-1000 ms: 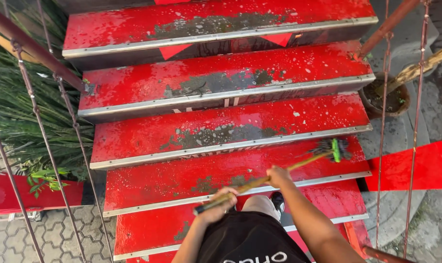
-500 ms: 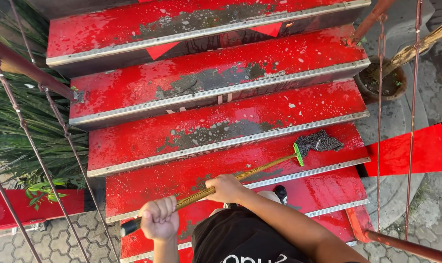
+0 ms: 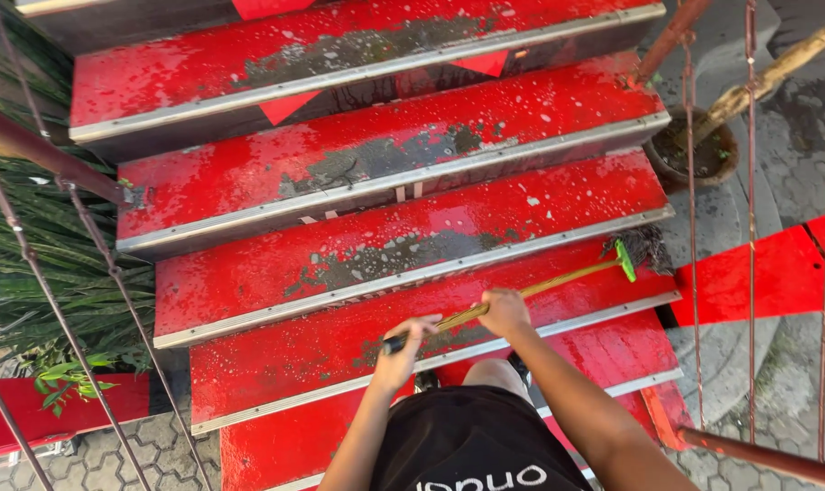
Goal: Cleaning red outdoor stairs using a mop.
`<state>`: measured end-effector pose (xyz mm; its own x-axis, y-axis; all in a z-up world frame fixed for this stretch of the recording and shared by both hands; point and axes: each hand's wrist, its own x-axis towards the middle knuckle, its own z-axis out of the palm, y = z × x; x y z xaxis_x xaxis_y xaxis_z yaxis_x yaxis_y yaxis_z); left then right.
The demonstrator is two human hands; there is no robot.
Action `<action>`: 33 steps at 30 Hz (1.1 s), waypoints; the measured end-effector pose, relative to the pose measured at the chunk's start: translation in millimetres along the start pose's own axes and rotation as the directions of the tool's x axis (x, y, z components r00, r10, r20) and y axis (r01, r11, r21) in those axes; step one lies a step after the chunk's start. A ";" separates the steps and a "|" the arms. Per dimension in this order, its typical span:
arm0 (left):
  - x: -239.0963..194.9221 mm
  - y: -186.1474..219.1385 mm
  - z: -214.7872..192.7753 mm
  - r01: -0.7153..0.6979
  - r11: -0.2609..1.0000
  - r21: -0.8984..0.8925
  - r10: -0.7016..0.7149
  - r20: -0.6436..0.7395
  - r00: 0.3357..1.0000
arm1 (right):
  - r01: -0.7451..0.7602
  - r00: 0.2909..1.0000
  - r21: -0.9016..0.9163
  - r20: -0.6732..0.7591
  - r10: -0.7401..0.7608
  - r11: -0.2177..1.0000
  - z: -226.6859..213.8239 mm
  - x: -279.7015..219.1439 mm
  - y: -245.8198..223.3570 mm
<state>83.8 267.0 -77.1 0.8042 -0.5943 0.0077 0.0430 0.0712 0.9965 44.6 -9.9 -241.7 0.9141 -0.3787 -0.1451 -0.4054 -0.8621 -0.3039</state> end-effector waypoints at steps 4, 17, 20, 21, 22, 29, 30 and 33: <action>-15.0 16.4 -53.7 -0.193 0.968 -0.162 0.129 -0.338 0.932 | 0.236 0.966 0.122 0.077 -0.246 0.964 -48.7 -16.8 -104.3; -75.5 32.0 -172.4 -0.569 0.764 -0.304 0.311 -0.599 0.737 | 0.223 0.781 0.365 0.488 -0.390 0.904 -73.3 -55.4 -230.1; -27.2 -28.7 -126.2 -0.537 0.715 -0.448 0.179 -0.626 0.759 | 0.056 0.833 0.228 0.527 -0.171 0.972 -45.7 -35.0 -166.9; -19.5 -34.7 -106.5 -0.537 0.713 -0.451 0.180 -0.622 0.762 | 0.053 0.836 0.226 0.523 -0.167 0.973 -30.2 -32.2 -138.8; -11.7 -41.0 -85.7 -0.384 0.786 -0.484 0.007 -0.614 0.789 | 0.028 0.901 0.182 0.421 -0.104 0.983 -15.0 -30.3 -109.4; -29.3 -75.7 -21.0 0.296 0.944 -0.146 -0.313 -0.105 0.944 | -0.097 0.926 -0.211 0.340 0.166 0.973 57.5 -22.4 34.0; -24.3 -55.5 -33.5 0.288 0.945 -0.153 -0.305 -0.103 0.947 | -0.096 0.928 -0.218 0.333 0.167 0.971 44.7 -19.8 11.7; -18.2 6.0 -76.3 0.191 0.977 -0.091 -0.209 -0.263 0.942 | 0.054 0.975 -0.062 0.217 -0.039 0.997 13.1 -15.1 -68.3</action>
<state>114.6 339.4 -77.6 0.9044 -0.3642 -0.2225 0.2496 0.0286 0.9679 58.4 59.1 -231.1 0.9052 -0.2623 -0.3344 -0.3543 -0.9004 -0.2526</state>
